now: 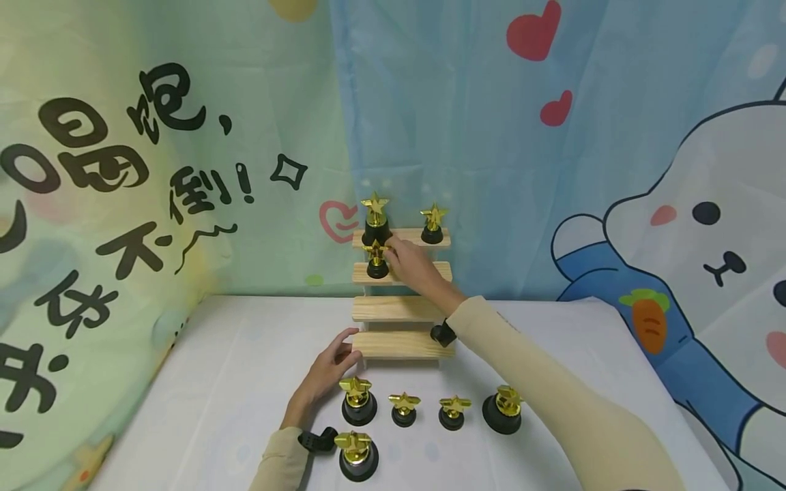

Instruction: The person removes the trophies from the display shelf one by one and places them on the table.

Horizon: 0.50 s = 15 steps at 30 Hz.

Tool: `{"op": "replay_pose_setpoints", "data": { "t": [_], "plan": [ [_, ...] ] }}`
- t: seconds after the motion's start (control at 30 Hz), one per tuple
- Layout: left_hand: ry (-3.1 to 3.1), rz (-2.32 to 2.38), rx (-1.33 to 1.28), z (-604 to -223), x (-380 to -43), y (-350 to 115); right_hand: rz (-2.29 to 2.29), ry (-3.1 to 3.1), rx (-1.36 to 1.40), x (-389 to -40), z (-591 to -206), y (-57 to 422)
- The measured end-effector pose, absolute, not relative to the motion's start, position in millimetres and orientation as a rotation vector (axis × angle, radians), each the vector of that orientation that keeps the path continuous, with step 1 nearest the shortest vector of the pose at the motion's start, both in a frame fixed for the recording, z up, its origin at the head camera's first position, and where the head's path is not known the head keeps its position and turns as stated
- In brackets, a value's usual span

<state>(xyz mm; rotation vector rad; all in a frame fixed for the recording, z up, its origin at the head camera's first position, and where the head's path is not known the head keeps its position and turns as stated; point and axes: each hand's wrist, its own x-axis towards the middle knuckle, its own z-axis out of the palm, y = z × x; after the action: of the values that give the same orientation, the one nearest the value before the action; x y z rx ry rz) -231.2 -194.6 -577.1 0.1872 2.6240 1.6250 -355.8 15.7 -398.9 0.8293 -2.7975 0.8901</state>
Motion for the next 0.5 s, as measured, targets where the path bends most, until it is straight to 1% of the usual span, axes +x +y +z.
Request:
{"op": "replay_pose_setpoints", "data": {
  "t": [0.3, 0.5],
  "plan": [
    [2.618, 1.634, 0.184, -577, -231, -195, 1.234, -2.708, 0.851, -347, -406, 22],
    [2.612, 1.642, 0.196, -578, -231, -195, 1.367, -2.645, 0.891, -327, -408, 29]
  ]
}}
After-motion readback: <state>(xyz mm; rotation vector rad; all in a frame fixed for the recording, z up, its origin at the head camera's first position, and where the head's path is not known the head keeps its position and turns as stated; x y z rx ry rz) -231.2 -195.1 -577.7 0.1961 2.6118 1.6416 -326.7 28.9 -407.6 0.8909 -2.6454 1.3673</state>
